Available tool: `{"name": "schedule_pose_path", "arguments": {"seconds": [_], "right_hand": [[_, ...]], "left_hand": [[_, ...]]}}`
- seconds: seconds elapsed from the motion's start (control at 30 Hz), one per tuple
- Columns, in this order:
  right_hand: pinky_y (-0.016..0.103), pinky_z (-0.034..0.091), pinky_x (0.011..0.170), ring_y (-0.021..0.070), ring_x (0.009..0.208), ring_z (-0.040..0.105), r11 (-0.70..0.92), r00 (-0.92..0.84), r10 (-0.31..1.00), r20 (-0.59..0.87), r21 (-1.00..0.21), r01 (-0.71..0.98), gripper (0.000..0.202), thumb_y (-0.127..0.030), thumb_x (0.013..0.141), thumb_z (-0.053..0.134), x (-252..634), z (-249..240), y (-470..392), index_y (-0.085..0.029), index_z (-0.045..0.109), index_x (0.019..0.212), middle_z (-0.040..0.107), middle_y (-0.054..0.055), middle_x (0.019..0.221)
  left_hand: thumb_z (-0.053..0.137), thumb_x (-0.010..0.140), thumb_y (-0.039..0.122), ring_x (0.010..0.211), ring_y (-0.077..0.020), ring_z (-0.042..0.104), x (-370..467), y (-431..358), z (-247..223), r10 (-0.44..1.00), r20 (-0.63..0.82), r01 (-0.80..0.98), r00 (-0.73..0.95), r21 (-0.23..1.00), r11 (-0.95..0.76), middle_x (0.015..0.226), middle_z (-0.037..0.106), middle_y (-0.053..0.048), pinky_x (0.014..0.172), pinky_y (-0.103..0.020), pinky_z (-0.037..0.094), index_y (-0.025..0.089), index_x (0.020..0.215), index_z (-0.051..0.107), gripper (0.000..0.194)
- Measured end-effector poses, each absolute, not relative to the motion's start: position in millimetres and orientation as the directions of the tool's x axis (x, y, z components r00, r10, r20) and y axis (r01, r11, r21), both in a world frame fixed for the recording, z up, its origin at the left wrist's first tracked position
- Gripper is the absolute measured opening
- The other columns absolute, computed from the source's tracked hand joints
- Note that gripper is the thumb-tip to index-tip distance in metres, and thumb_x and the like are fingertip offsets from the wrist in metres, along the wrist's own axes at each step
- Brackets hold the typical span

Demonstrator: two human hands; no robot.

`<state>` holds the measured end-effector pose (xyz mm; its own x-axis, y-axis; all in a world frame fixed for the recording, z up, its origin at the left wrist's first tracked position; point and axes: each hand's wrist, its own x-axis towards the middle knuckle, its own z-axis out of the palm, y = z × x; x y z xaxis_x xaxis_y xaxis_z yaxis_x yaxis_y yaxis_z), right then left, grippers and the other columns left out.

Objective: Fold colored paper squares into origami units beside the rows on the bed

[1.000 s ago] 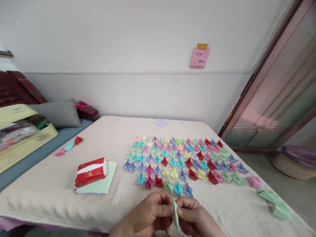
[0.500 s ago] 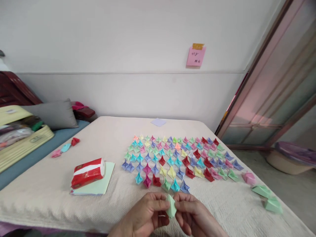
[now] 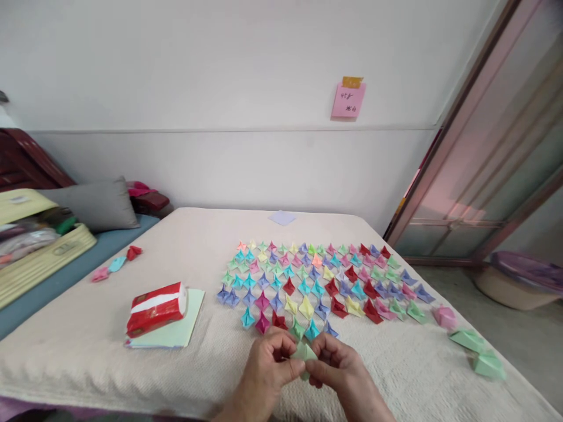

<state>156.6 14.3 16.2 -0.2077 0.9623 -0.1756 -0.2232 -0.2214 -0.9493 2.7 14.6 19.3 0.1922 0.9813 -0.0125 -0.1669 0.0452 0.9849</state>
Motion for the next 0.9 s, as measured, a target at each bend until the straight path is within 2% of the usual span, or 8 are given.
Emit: {"name": "schedule_pose_path", "arguments": {"seconds": [0.13,0.27,0.37,0.47,0.57,0.7,0.8,0.9], "right_hand": [[0.022,0.031,0.049,0.0098,0.05,0.042,-0.109,-0.169,0.981,-0.091,-0.989,-0.101,0.019,-0.023,0.069,0.069,160.1,20.2,11.9,-0.019,0.051,0.066,0.049,-0.006,0.052],[0.023,0.033,0.052,0.0111,0.055,0.041,0.109,-0.103,0.99,0.094,-0.983,0.148,0.014,-0.016,0.071,0.064,159.7,25.2,5.3,-0.021,0.051,0.069,0.045,-0.006,0.06],[0.023,0.036,0.054,0.0117,0.056,0.042,0.185,-0.131,0.979,0.156,-0.951,0.247,0.014,-0.017,0.073,0.063,156.6,25.4,0.4,-0.021,0.05,0.07,0.046,-0.006,0.061],[0.022,0.037,0.053,0.0113,0.055,0.042,0.172,-0.12,0.982,0.146,-0.955,0.243,0.016,-0.02,0.075,0.064,154.5,23.6,-1.3,-0.022,0.049,0.071,0.044,-0.007,0.06],[0.022,0.04,0.052,0.0117,0.056,0.046,0.102,-0.153,0.985,0.076,-0.98,0.168,0.014,-0.022,0.076,0.064,155.7,22.6,0.4,-0.021,0.05,0.074,0.047,-0.006,0.062],[0.023,0.044,0.052,0.0127,0.055,0.052,0.05,-0.193,0.981,0.035,-0.996,0.078,0.012,-0.025,0.079,0.063,156.2,20.1,1.6,-0.021,0.052,0.078,0.053,-0.004,0.061],[0.021,0.04,0.047,0.0107,0.048,0.047,0.061,-0.143,0.989,0.047,-0.994,0.092,0.014,-0.025,0.077,0.066,151.7,17.4,-0.1,-0.02,0.053,0.077,0.05,-0.007,0.054],[0.02,0.039,0.043,0.0096,0.047,0.043,0.005,-0.049,0.999,0.006,-1.0,-0.013,0.019,-0.028,0.074,0.071,148.4,17.4,-0.1,-0.02,0.053,0.074,0.046,-0.008,0.053]], "left_hand": [[0.073,0.065,0.02,0.074,-0.0173,0.054,6.7,12.2,14.9,0.984,0.12,-0.108,0.135,0.989,-0.105,0.082,0.053,-0.003,0.062,-0.026,0.043,0.017,0.062,0.055,0.019],[0.067,0.072,0.018,0.068,-0.0152,0.054,5.0,4.5,24.7,0.974,0.135,-0.051,0.184,0.991,-0.127,0.076,0.057,-0.001,0.064,-0.025,0.044,0.018,0.074,0.055,0.013],[0.067,0.072,0.017,0.068,-0.0147,0.054,2.4,0.6,30.3,0.978,0.143,0.034,0.149,0.988,-0.15,0.069,0.058,0.002,0.066,-0.025,0.043,0.018,0.08,0.058,0.012],[0.065,0.072,0.014,0.068,-0.0144,0.055,1.7,-0.4,29.4,0.987,0.137,0.066,0.078,0.988,-0.143,0.07,0.059,0.002,0.065,-0.024,0.042,0.019,0.085,0.06,0.015],[0.065,0.071,0.015,0.067,-0.015,0.056,1.3,0.7,27.6,0.993,0.095,0.059,0.065,0.993,-0.099,0.069,0.06,0.002,0.064,-0.024,0.042,0.019,0.09,0.062,0.019],[0.065,0.071,0.017,0.065,-0.0154,0.054,0.5,2.8,28.2,0.995,0.061,0.046,0.076,0.997,-0.064,0.066,0.059,0.001,0.062,-0.025,0.041,0.018,0.087,0.064,0.016],[0.064,0.071,0.016,0.062,-0.0142,0.051,1.5,4.4,26.1,0.996,0.024,0.013,0.081,1.0,-0.025,0.062,0.056,0.002,0.061,-0.025,0.039,0.017,0.081,0.064,0.01],[0.065,0.073,0.018,0.059,-0.0126,0.048,3.6,6.7,21.7,0.996,0.002,-0.087,0.089,0.996,0.005,0.062,0.054,0.003,0.057,-0.024,0.037,0.017,0.089,0.061,0.016]]}}
